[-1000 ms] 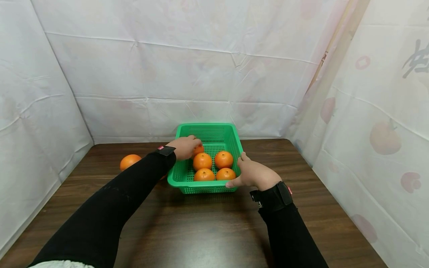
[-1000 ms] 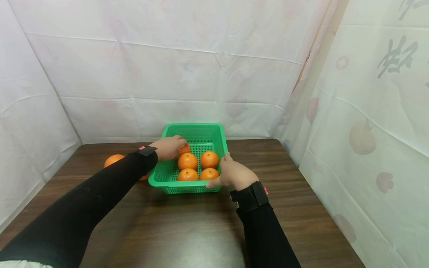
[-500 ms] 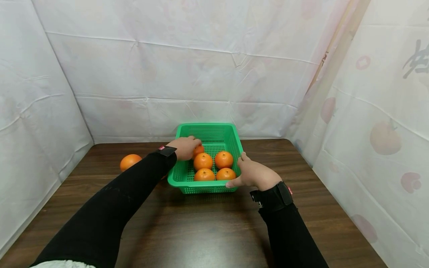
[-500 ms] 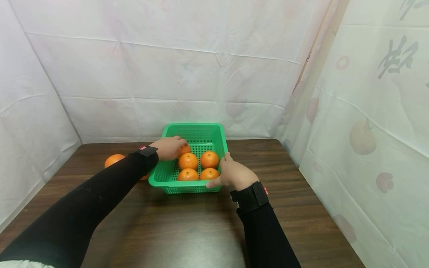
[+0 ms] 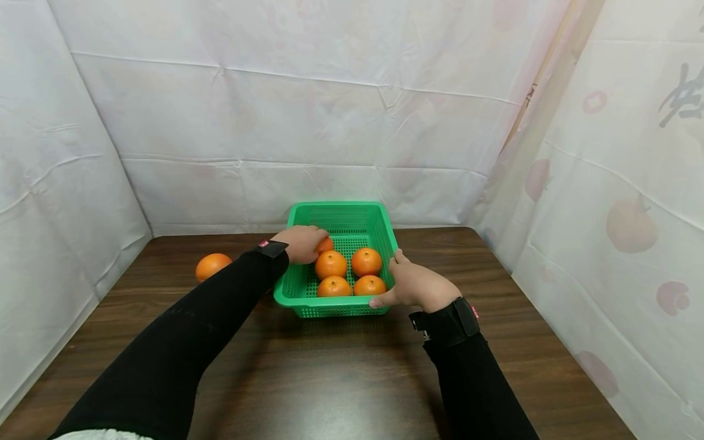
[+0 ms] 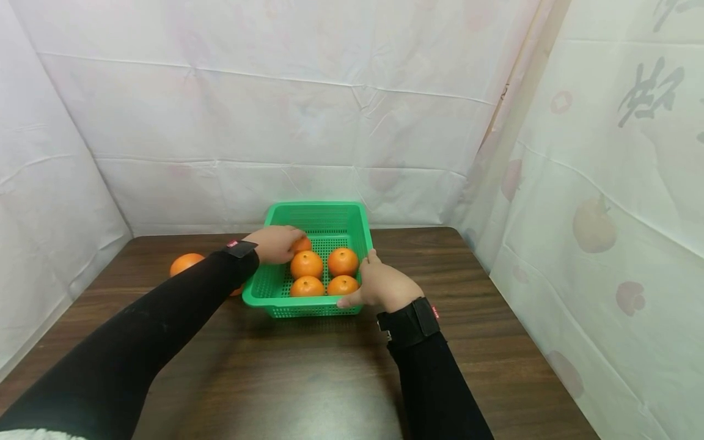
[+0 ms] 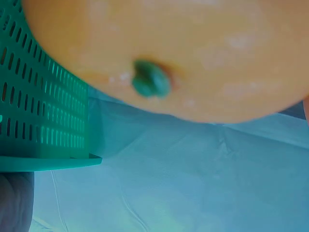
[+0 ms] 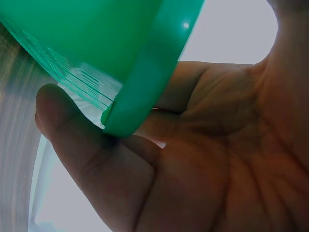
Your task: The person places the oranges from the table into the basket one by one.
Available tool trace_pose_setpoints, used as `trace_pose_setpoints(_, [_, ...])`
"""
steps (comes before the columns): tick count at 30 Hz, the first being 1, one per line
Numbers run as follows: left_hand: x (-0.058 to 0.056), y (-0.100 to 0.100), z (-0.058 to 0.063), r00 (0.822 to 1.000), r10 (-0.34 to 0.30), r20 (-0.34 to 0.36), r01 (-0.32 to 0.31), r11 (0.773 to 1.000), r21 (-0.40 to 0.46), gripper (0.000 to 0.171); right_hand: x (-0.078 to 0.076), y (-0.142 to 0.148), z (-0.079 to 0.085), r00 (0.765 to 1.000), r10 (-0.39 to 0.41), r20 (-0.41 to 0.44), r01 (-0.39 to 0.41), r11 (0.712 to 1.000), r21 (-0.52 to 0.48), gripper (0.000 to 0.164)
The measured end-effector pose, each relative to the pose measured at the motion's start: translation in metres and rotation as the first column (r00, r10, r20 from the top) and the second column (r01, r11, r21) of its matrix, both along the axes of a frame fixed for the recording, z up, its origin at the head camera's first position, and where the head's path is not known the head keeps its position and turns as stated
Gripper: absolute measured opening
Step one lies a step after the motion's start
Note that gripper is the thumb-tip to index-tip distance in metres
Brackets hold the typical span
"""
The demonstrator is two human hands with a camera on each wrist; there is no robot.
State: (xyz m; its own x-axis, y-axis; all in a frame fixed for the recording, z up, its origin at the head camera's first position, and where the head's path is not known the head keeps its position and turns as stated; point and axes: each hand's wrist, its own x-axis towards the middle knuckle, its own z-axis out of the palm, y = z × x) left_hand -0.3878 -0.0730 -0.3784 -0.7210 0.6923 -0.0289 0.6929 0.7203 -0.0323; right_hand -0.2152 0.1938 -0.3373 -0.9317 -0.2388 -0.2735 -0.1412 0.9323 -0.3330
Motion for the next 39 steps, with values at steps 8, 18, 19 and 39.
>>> trace_pose_setpoints(8, [-0.002, -0.002, -0.001, 1.0, -0.024, 0.003, 0.024, 0.999, 0.04, 0.044, 0.0, -0.001, 0.0, 1.0, -0.003, -0.003, 0.003, 1.0, -0.002, 0.116])
trace_pose_setpoints(18, [0.004, -0.021, 0.002, 0.999, -0.019, 0.029, 0.013, 0.978, 0.21, 0.039, -0.002, -0.008, -0.001, 1.0, 0.02, -0.006, -0.02, 1.0, -0.003, 0.117])
trace_pose_setpoints(19, [0.005, -0.024, 0.002, 1.0, -0.021, 0.023, 0.015, 0.969, 0.247, 0.037, -0.002, -0.009, -0.001, 1.0, 0.019, -0.002, -0.019, 1.0, -0.003, 0.116])
trace_pose_setpoints(39, [0.047, -0.042, -0.01, 0.997, -0.03, -0.077, 0.063, 0.882, 0.468, 0.028, -0.005, 0.003, -0.002, 1.0, 0.019, 0.01, -0.019, 1.0, -0.023, 0.118])
